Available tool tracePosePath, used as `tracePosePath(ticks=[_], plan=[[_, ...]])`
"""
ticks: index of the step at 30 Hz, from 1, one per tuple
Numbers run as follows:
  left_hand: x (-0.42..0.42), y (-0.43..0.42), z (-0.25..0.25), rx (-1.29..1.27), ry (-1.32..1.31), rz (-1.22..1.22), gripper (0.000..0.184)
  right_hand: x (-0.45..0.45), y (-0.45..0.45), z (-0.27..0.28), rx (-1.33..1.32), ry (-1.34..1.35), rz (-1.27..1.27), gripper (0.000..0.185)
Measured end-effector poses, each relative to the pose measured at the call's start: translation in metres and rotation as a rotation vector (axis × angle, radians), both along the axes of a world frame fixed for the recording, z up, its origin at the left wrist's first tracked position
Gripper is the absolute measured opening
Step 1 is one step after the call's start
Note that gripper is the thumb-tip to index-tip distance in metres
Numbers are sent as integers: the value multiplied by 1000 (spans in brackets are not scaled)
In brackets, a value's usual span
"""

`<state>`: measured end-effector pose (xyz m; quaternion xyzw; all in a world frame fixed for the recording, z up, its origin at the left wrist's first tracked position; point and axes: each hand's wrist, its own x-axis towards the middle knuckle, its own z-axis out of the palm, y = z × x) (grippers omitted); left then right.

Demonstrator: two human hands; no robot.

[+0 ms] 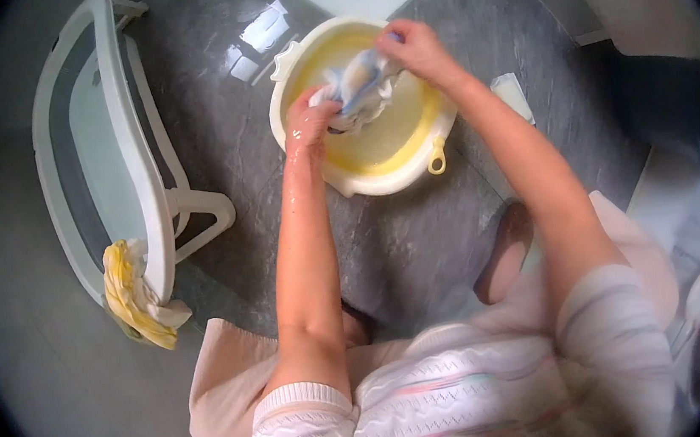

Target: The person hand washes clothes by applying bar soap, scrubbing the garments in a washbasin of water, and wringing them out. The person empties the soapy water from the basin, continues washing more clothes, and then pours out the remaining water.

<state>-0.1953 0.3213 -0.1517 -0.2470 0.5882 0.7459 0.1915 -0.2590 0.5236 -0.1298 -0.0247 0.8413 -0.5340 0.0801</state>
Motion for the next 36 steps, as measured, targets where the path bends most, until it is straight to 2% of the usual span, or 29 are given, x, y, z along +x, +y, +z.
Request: tracePosePath(ticks=[3,4,7,10,13,16,19,20,22,25,27,28,30,32,36], plan=[[-3,-17,0,-318,111,-303,39,-7,3,27,-292,4,-22,24],[-4,-19,1,-430,154,-407,39,-8,3,39,-282,36,-4,24],[-7,-15,27,-989,198,-467,42,-6,-10,77,-319,130,78,19],[-15,0,42,-806,770,-222,43,0,-21,103,-345,158,120,19],[-19,21,80,-355,492,-337,41,5,-34,122,-445,186,232,23],[-18,10,89,-541,309,-389,35,0,-16,159,-466,139,145,11],[-20,-16,78,-681,237,-475,30,-6,5,181,-435,250,29,9],[-22,-25,73,-589,258,-420,28,-12,13,184,-391,279,27,10],[-26,-42,68,-408,298,-310,25,-23,30,179,-236,306,-15,10],[-26,-54,86,-415,330,-270,27,-32,53,146,9,313,-132,12],[-31,-63,84,-538,310,-433,26,-38,64,126,69,321,-200,13],[-32,-66,82,-597,295,-515,26,-44,71,119,-27,319,-217,13],[-26,-62,72,-874,207,-606,23,-50,72,120,-214,314,-252,13],[-14,-55,68,-897,210,-554,21,-47,80,137,-217,247,-274,11],[-21,-51,65,-474,205,-263,23,-47,78,135,-313,152,-295,15]])
